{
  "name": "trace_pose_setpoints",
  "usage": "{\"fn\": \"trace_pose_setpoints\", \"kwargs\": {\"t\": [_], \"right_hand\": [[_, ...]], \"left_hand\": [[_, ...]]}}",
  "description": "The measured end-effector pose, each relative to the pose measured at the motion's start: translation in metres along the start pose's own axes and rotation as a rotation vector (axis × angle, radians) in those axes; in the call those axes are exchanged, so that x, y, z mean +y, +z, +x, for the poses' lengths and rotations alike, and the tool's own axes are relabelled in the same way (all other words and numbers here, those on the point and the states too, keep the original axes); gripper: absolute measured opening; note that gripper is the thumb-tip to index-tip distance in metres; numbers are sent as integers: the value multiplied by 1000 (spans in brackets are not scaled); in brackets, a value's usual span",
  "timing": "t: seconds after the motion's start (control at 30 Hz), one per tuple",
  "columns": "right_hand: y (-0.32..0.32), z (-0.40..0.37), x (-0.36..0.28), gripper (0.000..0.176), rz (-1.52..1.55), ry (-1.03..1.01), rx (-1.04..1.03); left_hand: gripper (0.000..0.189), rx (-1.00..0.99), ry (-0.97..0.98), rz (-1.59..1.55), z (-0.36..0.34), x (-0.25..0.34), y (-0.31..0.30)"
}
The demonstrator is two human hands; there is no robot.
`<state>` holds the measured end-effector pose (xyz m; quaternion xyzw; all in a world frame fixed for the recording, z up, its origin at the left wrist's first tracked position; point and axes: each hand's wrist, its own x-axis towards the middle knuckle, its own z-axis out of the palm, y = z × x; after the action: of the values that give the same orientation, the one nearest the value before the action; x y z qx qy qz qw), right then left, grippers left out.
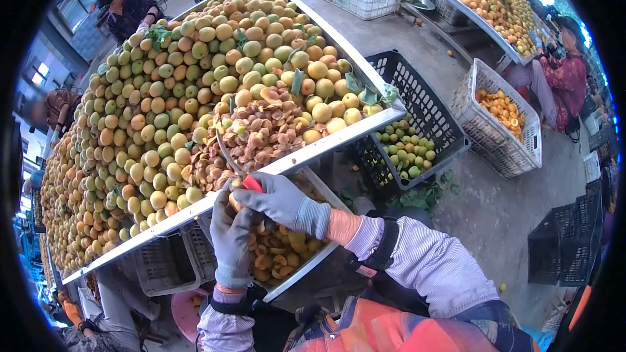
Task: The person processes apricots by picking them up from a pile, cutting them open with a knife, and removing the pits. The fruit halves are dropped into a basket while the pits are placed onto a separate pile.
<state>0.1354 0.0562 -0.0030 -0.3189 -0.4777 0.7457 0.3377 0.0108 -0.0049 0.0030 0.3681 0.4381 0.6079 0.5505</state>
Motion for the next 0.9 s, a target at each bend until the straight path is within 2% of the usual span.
{"fn": "trace_pose_setpoints", "kwargs": {"t": [0.07,0.1,0.2,0.27,0.33,0.4,0.43,0.5,0.53,0.6,0.63,0.67,0.73,0.9], "right_hand": [[5,1,0,33,-54,1,41],[5,2,-1,29,-186,-59,59],[10,-4,-13,26,-270,-42,79],[12,-7,-18,25,-276,-11,85],[11,-7,-12,25,-283,19,96],[10,-3,0,25,-424,-310,176],[10,-4,-4,25,-425,-308,173],[7,-10,-22,25,-340,-19,221],[2,-9,-28,25,-342,-18,222],[-8,-8,-41,26,126,-82,192],[-12,-9,-46,27,198,-139,208],[-10,-11,-51,27,235,-189,258],[-15,-11,-52,28,336,-254,206],[-9,-17,-52,34,357,-217,66]], "left_hand": [[51,3,26,59,0,0,-7],[54,10,-23,9,0,2,-9],[54,17,-69,-5,0,7,-9],[54,8,-65,-94,0,-2,-15],[52,-10,-140,-205,0,-3,-14],[51,-12,-118,-184,-2,5,-8],[50,-16,-97,-159,-3,8,-6],[50,-20,-103,-142,1,5,-11],[50,-28,-109,-125,2,4,-13],[49,-18,-133,-79,2,4,-14],[47,-65,-149,-3,2,1,-16],[45,-115,-166,71,1,-3,-16],[46,-153,-253,-1,-2,-3,-8],[40,-235,-347,10,-8,-2,9]]}}
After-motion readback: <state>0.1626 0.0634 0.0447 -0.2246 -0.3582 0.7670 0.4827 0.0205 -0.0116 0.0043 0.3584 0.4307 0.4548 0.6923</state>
